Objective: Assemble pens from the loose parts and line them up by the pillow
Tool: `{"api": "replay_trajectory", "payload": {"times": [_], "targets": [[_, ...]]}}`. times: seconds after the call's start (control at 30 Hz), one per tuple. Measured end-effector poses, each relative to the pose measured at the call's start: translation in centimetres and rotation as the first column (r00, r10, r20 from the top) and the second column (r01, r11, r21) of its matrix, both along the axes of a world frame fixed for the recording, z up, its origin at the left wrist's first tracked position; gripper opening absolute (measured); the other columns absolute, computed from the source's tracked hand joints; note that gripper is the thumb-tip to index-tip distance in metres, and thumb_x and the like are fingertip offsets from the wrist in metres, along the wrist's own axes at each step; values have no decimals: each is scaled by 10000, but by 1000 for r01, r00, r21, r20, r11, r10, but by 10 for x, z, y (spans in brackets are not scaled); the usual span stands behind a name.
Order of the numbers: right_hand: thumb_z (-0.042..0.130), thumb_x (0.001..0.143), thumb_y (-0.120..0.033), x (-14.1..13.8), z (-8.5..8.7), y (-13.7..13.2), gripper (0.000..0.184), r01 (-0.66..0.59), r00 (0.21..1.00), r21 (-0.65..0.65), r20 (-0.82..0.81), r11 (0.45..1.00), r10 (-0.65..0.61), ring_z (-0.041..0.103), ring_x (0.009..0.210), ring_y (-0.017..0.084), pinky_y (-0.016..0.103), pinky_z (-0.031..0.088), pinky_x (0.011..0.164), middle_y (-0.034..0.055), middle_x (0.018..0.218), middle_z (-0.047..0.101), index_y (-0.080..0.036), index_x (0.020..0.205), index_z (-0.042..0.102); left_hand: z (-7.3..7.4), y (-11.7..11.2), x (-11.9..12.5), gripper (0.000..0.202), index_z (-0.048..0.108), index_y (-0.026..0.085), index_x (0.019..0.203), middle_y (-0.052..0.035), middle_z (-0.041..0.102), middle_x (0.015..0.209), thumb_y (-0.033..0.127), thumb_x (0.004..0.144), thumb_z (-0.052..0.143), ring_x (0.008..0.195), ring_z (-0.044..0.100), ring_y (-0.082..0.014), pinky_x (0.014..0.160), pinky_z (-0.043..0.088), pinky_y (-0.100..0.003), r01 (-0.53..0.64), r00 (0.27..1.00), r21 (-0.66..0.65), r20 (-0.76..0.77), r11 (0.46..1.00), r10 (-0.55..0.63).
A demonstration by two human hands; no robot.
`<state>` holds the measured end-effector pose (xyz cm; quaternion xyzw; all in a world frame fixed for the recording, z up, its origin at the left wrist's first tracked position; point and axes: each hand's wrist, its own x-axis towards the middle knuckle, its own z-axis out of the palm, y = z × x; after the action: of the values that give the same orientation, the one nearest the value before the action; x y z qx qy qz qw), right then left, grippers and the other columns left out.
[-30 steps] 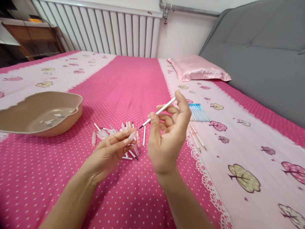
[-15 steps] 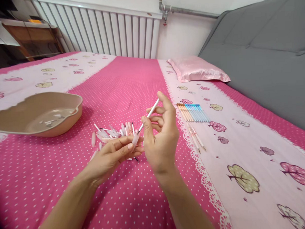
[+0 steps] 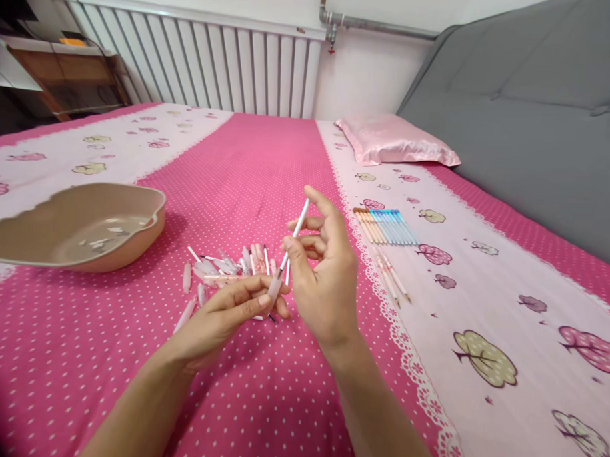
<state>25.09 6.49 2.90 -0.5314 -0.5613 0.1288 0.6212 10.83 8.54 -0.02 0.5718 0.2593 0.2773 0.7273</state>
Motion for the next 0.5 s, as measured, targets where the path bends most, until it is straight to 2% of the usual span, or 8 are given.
{"api": "replay_trajectory", "payload": {"times": [0.23, 0.5], "targets": [[502, 844, -126, 2, 1, -1, 514, -94, 995, -6, -46, 996, 94, 595, 729, 129, 313, 556, 741, 25, 990, 570, -297, 1321, 412, -3, 1, -1, 164, 640, 156, 890, -47, 663, 855, 263, 881, 515, 855, 590, -155, 845, 390, -295, 11, 1000, -11, 1, 1000, -11], [514, 848, -127, 1, 1, -2, 503, -125, 990, -42, -69, 991, 122, 609, 758, 145, 331, 558, 756, 30, 1003, 570, -312, 1308, 431, -3, 1, -2, 155, 628, 158, 886, -36, 662, 840, 266, 886, 517, 834, 585, -142, 804, 387, -279, 6, 1000, -14, 27, 1000, -6]]}}
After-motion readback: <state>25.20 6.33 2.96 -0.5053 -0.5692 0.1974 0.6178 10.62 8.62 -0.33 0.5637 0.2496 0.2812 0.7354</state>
